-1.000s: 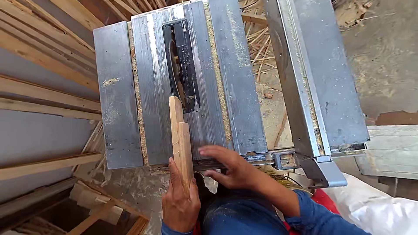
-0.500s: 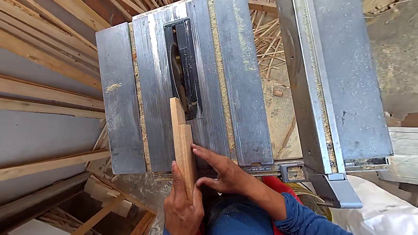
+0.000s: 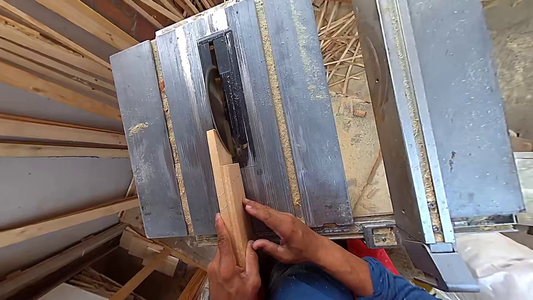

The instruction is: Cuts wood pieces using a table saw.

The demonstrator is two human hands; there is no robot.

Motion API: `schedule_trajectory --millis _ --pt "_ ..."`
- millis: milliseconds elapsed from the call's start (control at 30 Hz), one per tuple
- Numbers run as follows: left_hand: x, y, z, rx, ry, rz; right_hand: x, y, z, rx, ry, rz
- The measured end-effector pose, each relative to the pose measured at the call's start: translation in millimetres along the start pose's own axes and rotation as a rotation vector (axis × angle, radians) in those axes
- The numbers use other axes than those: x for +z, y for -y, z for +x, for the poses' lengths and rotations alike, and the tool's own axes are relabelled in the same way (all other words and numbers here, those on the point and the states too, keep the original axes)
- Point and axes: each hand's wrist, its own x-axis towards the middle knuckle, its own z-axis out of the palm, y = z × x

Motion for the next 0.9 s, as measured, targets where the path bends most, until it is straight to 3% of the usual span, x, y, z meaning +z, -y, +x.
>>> schedule_trajectory --millis 300,600,900 --pt "-3 -3 16 0.009 -0.003 -0.014 -3 -3 3 -0.045 -0.017 -0.006" --pt "-4 -13 -54 -0.086 -0.121 0.056 6 -8 -9 -0.067 0.007 -0.019" --pt "-11 -10 -23 0.012 -0.039 0.020 0 -3 -3 -0.050 -0.015 -0.006"
